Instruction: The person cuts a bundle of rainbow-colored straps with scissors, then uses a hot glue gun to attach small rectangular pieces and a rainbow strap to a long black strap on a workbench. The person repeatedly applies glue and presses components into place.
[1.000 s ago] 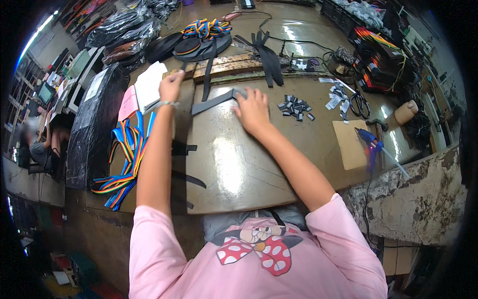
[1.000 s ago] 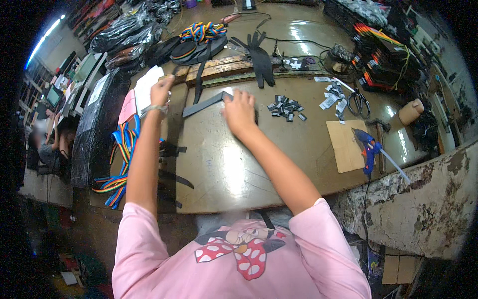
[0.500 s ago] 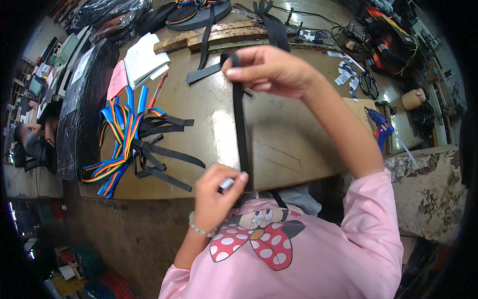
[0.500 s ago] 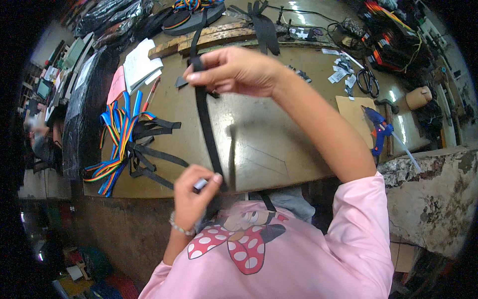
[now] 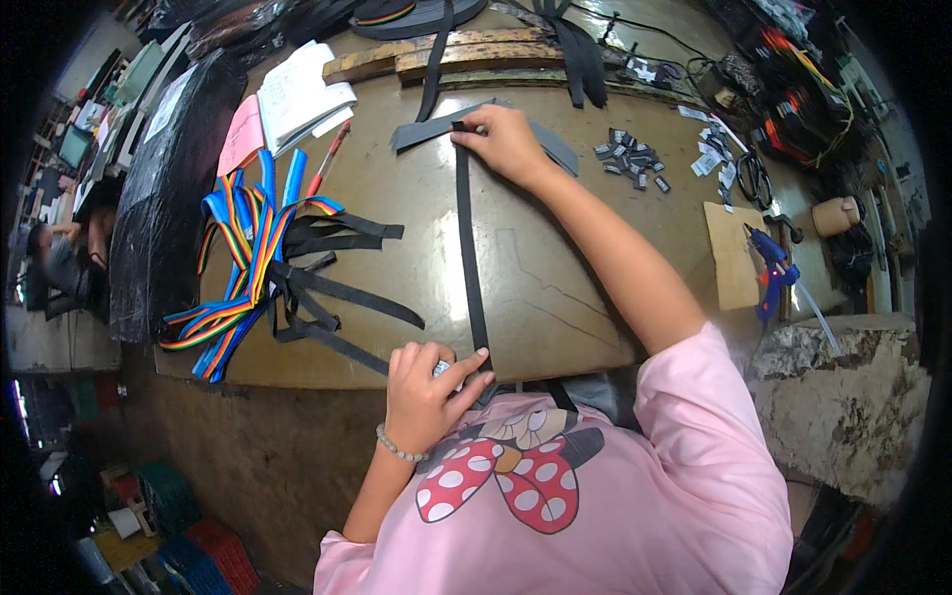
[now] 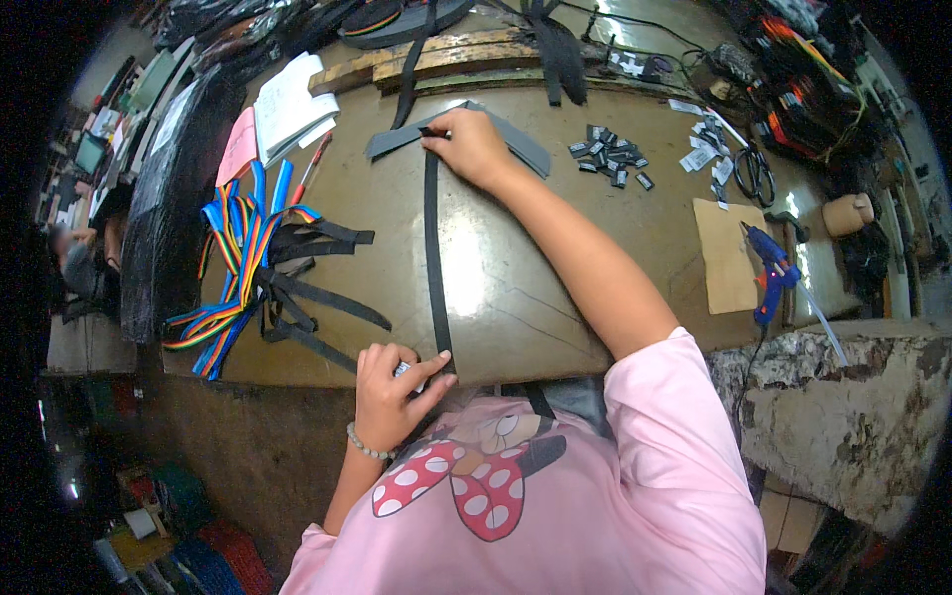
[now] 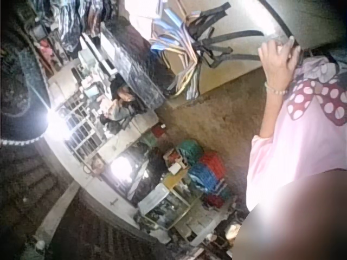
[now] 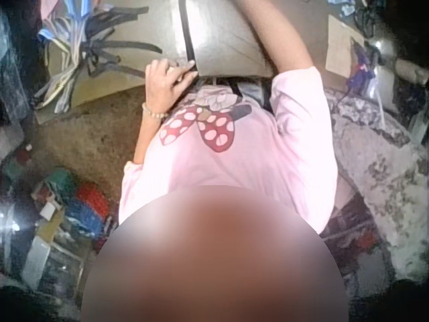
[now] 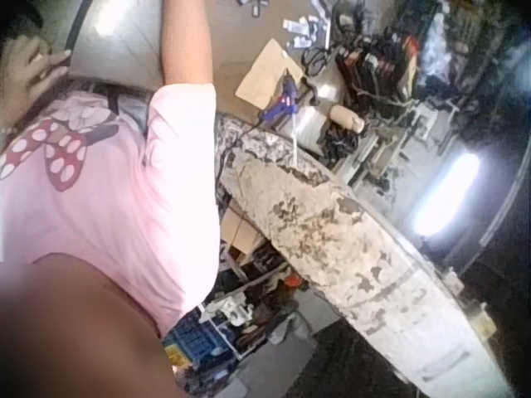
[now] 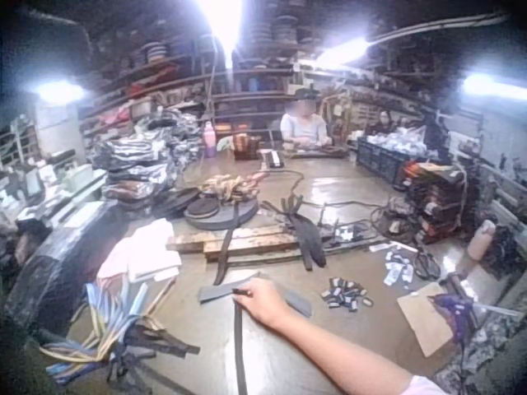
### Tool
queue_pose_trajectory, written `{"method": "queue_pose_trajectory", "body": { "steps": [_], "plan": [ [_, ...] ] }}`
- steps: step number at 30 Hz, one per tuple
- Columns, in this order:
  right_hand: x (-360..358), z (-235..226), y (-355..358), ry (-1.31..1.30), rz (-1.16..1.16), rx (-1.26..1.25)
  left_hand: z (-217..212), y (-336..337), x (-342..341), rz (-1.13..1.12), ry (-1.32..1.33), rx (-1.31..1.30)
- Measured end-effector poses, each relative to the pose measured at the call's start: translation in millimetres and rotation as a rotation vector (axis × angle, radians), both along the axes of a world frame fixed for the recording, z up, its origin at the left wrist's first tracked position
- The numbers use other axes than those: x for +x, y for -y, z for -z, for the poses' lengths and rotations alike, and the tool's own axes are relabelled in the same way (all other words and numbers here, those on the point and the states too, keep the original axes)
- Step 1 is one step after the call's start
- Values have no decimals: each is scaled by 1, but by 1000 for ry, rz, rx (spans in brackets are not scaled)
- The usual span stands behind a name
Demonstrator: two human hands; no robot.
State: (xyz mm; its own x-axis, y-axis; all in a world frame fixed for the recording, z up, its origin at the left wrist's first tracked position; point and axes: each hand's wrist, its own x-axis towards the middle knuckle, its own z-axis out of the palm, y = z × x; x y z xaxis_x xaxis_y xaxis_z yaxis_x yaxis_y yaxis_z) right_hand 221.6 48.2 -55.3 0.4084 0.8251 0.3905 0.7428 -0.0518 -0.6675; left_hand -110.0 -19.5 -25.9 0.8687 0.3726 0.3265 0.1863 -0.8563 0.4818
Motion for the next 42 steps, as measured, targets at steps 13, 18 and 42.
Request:
{"method": "queue_pose_trajectory", "body": {
  "steps": [13,18,42],
  "plan": [
    [-32,-27,362,50,1289,704,-46,-12,35,-106,446,-330],
    [22,-24,426,-361,1046,291,-64,27,129,512,120,-214],
    [-9,-30,432,-459,984,285,-9,152,313,729,-25,201]
  ]
}}
